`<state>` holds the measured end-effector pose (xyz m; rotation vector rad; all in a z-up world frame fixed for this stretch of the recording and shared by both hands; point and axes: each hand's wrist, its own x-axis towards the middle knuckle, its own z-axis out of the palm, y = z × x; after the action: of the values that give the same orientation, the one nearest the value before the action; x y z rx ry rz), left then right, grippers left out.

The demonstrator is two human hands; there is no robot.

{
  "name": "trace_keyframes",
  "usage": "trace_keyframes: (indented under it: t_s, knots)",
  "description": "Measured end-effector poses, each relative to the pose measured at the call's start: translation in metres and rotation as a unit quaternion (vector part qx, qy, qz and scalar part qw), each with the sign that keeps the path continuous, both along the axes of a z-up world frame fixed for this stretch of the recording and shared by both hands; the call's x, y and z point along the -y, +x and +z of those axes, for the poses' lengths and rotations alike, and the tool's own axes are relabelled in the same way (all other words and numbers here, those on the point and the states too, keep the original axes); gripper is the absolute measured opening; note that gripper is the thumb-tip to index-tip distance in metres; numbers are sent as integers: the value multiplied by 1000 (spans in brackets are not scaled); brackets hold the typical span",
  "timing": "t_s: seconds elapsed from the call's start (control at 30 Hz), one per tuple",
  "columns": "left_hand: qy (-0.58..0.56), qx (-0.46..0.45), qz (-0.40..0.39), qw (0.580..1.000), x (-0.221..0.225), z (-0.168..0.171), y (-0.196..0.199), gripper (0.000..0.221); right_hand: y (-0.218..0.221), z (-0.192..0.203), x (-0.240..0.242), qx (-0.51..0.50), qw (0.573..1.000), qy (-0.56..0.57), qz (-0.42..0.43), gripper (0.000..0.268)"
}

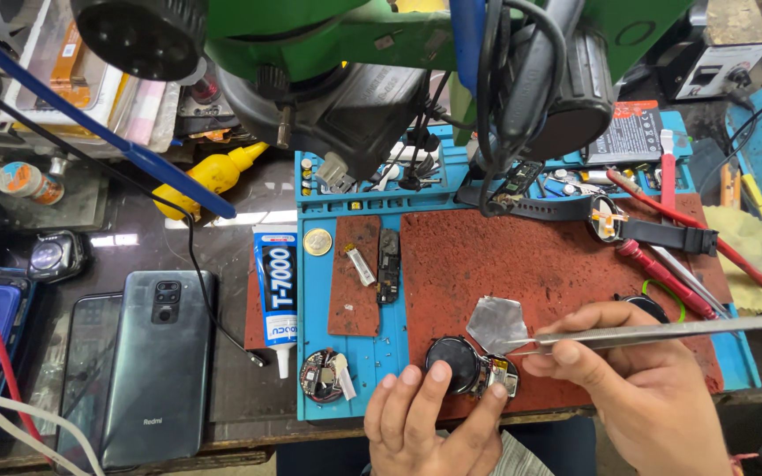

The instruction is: The person disassembles a smartwatch, handles internal components including the circuit board and sensor, and uses a metal spatula to separate the internal module from the outer casing.

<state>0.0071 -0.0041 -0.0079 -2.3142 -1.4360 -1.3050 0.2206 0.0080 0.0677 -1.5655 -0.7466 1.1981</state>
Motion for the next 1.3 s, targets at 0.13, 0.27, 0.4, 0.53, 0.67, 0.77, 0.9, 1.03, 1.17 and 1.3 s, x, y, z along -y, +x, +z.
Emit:
trace_keyframes:
  t_s: [0.13, 0.27, 0.4, 0.53, 0.67, 0.77, 0.9, 1.03, 1.17, 1.3]
  knots:
    - [3, 2, -1, 1000, -1, -3, 1, 35, 8, -12, 3, -47, 999, 11, 4, 19]
    - [1, 0, 4, 1000, 0, -4, 1, 33, 1, -9, 1, 7, 991, 128, 26, 8]
    - [1, 7, 10, 1000, 0, 0, 3, 31, -14, 2, -10, 29, 994, 110, 6, 6]
    - [11, 18, 27, 999, -2, 1, 7, 27, -21, 6, -15, 61, 996, 62, -1, 8]
    - [24, 29, 39, 999, -4, 1, 10, 28, -20, 5, -17, 59, 996, 58, 11, 7]
    - [18, 27, 30, 999, -4, 3, 8, 28, -18, 3, -16, 63, 995, 72, 28, 7]
    - [1, 14, 20, 1000, -2, 3, 6, 30, -17, 1, -16, 63, 994, 86, 38, 6]
    - [-4, 0, 5, 1000, -3, 3, 2, 33, -16, 1, -16, 66, 995, 70, 39, 6]
    - [-7, -5, 1, 1000, -2, 4, 1, 34, -17, 3, -16, 74, 993, 77, 46, 6]
    - [-21, -6, -15, 1000, 0, 5, -2, 35, -20, 5, -16, 64, 994, 78, 30, 5]
